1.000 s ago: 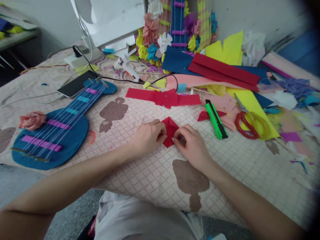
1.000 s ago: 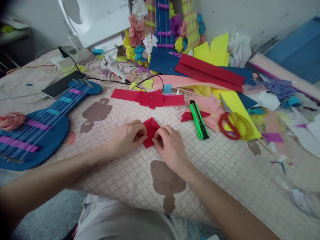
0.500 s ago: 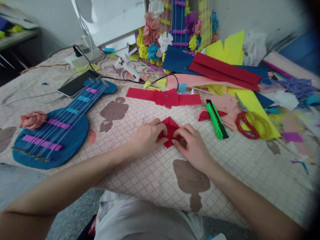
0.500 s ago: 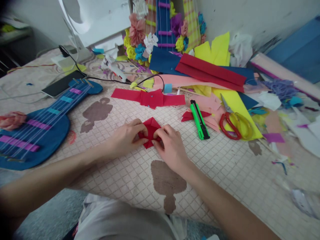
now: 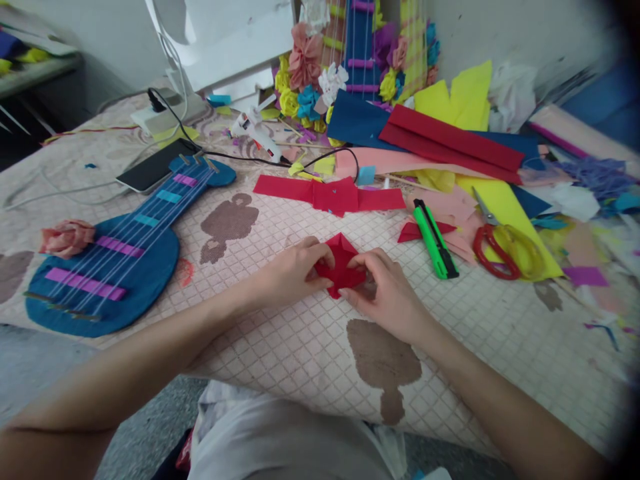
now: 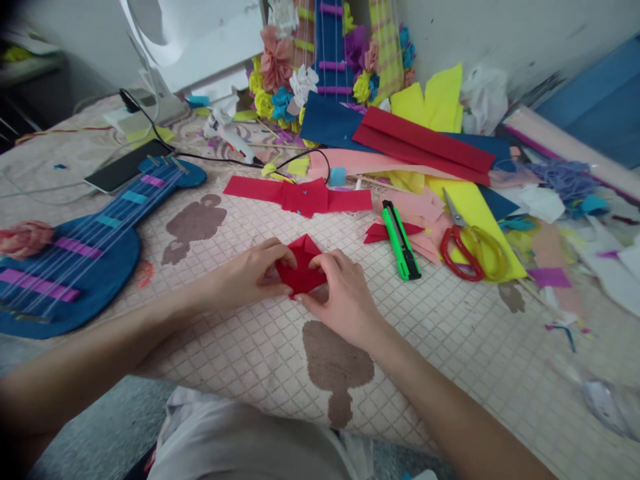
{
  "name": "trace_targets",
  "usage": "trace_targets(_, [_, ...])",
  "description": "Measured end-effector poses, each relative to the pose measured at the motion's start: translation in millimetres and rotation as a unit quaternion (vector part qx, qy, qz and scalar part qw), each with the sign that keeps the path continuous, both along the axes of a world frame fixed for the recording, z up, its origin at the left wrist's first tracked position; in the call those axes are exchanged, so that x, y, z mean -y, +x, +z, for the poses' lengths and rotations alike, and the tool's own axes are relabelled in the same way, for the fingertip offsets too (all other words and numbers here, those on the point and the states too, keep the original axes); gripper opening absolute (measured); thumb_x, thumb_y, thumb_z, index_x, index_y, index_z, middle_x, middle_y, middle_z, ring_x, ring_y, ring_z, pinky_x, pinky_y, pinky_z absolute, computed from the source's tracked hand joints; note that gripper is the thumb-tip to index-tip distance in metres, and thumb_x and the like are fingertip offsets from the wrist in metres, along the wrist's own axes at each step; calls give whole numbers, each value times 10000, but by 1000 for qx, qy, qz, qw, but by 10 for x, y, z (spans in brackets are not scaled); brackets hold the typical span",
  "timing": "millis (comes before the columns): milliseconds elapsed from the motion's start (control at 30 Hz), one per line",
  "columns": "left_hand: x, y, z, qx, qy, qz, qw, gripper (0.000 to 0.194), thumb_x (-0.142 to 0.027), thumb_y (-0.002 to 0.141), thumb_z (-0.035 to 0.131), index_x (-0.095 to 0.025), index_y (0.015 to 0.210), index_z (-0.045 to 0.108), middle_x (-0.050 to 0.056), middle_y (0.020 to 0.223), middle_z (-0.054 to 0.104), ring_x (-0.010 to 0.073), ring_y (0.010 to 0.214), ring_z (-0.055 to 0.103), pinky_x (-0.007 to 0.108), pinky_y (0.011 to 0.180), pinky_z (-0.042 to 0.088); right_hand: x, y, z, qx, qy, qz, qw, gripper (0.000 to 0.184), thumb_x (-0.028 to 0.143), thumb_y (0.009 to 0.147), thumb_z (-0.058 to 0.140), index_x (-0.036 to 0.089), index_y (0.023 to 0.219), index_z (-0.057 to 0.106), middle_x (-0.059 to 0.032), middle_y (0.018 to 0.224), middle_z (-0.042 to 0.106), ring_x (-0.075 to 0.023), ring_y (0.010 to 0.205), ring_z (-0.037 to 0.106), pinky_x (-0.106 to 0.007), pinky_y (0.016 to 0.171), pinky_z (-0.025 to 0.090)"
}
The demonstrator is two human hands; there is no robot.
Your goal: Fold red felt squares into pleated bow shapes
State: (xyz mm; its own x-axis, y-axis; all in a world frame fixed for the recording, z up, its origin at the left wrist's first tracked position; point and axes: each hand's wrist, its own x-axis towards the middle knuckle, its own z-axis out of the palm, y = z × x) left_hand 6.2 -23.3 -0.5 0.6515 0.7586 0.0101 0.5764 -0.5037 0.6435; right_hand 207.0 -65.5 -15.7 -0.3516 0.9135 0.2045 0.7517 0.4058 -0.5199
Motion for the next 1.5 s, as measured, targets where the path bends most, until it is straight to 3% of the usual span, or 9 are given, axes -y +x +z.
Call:
trace_targets(67, [-21, -3, -2, 12, -9, 3, 1000, 69, -149, 766, 572, -157, 834, 576, 38, 898, 550, 120, 724, 527, 255, 661, 444, -15, 5, 4, -7, -9, 0, 1000, 202, 222, 805, 594, 216, 982, 496, -63, 962, 566, -230, 922, 543, -385, 767, 423])
trace_targets(167, [-33, 17, -30, 19, 1, 25, 1000, 52, -108, 767, 548, -151, 768, 577, 23, 830, 542, 114, 706, 520, 242, 645, 428, -36, -7, 14, -8, -24, -12, 1000, 55, 163, 838, 536, 209, 861, 517, -47, 877, 564, -207, 840, 542, -352, 717, 415])
trace_targets(700, [14, 76, -67, -14, 28, 71, 997, 48, -155, 765, 574, -161, 812, 568, 26, 884, 553, 119, 693, 535, 258, 632, 428, -40, -42, -22, 4, -5, -31, 999, 84, 139, 824, 540, 207, 786, 509, -25, 823, 552, -182, 761, 521, -337, 690, 385])
trace_targets(900, [27, 80, -72, -3, 26, 84, 996, 179, -141, 744, 570, -162, 919, 538, 39, 946, 581, 112, 680, 535, 250, 613, 428, -36, -48, -26, 3, 5, -33, 999, 74, 146, 821, 526, 209, 783, 516, -29, 816, 559, -184, 755, 531, -342, 690, 388])
trace_targets(1100, [13, 75, -59, -10, 21, 69, 997, 92, -146, 773, 532, -168, 851, 574, 28, 887, 587, 123, 706, 545, 258, 643, 425, -34, -49, -17, 2, -3, -36, 999, 84, 142, 821, 533, 207, 777, 506, -27, 815, 550, -185, 768, 528, -339, 691, 389])
trace_targets(1500, [32, 105, -72, -21, 44, 74, 996, 93, -121, 788, 491, -168, 812, 568, 26, 854, 600, 130, 710, 551, 256, 621, 411, -38, -51, -19, -7, 0, -36, 999, 79, 152, 821, 528, 211, 773, 509, -29, 803, 554, -188, 766, 532, -331, 669, 395])
